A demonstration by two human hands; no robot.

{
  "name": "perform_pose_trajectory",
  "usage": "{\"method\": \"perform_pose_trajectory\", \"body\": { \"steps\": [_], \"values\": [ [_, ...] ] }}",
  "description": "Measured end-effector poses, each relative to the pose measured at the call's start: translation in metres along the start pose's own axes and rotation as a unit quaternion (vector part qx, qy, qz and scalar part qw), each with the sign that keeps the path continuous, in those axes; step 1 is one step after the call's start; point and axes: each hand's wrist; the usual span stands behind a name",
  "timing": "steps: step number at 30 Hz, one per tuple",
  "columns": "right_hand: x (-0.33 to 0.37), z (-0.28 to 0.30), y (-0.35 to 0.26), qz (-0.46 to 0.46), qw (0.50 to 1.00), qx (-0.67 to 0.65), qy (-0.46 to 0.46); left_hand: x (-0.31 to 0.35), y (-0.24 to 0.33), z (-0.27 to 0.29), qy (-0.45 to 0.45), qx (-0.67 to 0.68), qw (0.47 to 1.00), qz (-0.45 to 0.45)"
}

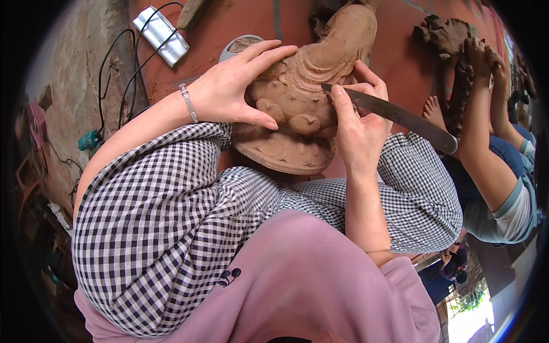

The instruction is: The person carves a wooden sculpture using a curved metal tool, shaping and smoothing the surface while seated on the floor. They rotate the piece to access different areas and continue refining details throughout the clip.

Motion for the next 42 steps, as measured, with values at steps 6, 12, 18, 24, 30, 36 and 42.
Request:
{"method": "perform_pose_trajectory", "body": {
  "steps": [6, 12, 18, 24, 30, 36, 42],
  "values": [
    [0.004, -0.016, -0.001, 0.078, 0.997, 0.023, 0.014, 0.001, 0.001, -0.001, 0.007, 0.004, 1.000, -0.005],
    [0.004, -0.013, -0.007, 0.060, 0.997, 0.041, 0.010, 0.000, 0.001, 0.000, 0.004, 0.010, 1.000, -0.006],
    [0.003, -0.005, -0.002, 0.021, 1.000, 0.007, 0.002, 0.001, -0.001, -0.001, 0.009, 0.009, 1.000, -0.007],
    [0.007, -0.018, 0.002, 0.105, 0.993, 0.058, 0.021, 0.001, 0.002, 0.000, 0.004, 0.012, 1.000, -0.002],
    [0.003, -0.006, -0.005, -0.010, 0.999, -0.045, 0.016, -0.001, 0.001, 0.000, 0.002, 0.014, 1.000, -0.006],
    [0.003, -0.005, 0.002, -0.007, 0.999, -0.044, 0.012, 0.001, 0.000, -0.002, 0.009, 0.015, 1.000, -0.006],
    [0.004, -0.014, 0.003, 0.072, 0.997, 0.032, 0.017, -0.001, 0.001, 0.000, 0.006, 0.016, 1.000, -0.007]
  ]
}}
Point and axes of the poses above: each hand's wrist, its own x-axis away from the middle knuckle, its own z-axis out of the back of the hand, y = z × x, and after that the axes turned 11 degrees about -x, right-handed
